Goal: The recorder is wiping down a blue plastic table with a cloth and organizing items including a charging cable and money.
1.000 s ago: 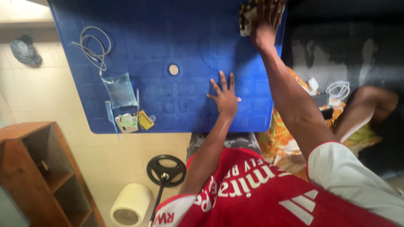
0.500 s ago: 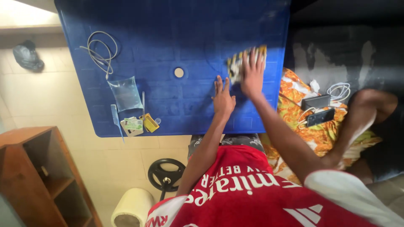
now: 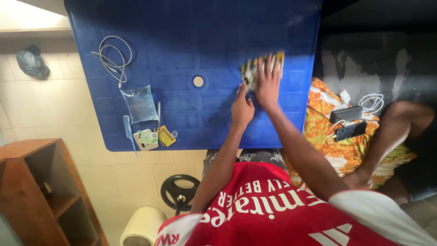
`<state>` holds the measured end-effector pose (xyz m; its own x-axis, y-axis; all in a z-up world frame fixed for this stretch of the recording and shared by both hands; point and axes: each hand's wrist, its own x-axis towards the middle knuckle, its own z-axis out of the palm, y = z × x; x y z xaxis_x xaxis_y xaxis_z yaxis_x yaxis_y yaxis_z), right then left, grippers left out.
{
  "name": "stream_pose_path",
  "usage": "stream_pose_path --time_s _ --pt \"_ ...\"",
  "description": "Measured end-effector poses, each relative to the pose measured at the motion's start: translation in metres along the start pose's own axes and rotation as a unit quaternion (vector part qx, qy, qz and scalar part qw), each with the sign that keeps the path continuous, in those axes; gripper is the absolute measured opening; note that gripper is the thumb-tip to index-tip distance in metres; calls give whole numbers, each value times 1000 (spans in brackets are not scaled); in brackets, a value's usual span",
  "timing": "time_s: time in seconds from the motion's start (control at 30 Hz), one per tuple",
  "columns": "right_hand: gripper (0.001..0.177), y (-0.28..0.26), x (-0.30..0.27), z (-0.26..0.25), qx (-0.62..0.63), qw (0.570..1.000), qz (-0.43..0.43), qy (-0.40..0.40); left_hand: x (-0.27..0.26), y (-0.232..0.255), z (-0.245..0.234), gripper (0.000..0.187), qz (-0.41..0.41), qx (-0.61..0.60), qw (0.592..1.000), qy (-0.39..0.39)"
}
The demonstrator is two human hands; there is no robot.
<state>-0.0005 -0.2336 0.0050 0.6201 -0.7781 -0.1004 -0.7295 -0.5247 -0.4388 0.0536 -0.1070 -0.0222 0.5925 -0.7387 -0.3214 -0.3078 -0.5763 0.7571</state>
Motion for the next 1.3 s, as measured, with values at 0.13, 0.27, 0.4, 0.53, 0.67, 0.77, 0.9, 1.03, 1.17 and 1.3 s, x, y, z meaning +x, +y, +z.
stream_pose_path --time_s 0.13,0.27,0.4,0.53,0.67,0.77,0.9,1.03,1.17,1.3 --pt "94 -31 -18 -16 57 997 28 -48 9 -5 -17 71 58 -5 997 47" --pt "74 4 20 18 -3 1000 -4 -5 -8 18 -54 72 -50 157 986 -31" --pt "62 37 110 54 -63 994 -61 72 -7 22 -68 75 -93 185 971 -121" --pt "65 21 141 39 -39 998 -40 22 0 8 -57 70 -73 164 980 -89" --pt "63 -1 76 49 -46 998 -21 32 -5 11 -60 69 -85 161 978 -100" --pt "63 -29 13 45 -34 999 -22 33 5 12 -62 70 -93 125 985 -79" --pt "87 -78 -25 3 8 997 40 -60 -4 -34 -44 71 -13 84 996 2" --pt "60 -37 34 47 -36 999 12 7 0 -28 -55 67 -22 90 995 -30" --pt "58 -24 119 69 -52 998 -15 32 -4 -37 -64 70 14 78 996 -27" --pt "56 -25 137 62 -46 998 45 -28 0 -51 -50 64 -4 17 1000 2"
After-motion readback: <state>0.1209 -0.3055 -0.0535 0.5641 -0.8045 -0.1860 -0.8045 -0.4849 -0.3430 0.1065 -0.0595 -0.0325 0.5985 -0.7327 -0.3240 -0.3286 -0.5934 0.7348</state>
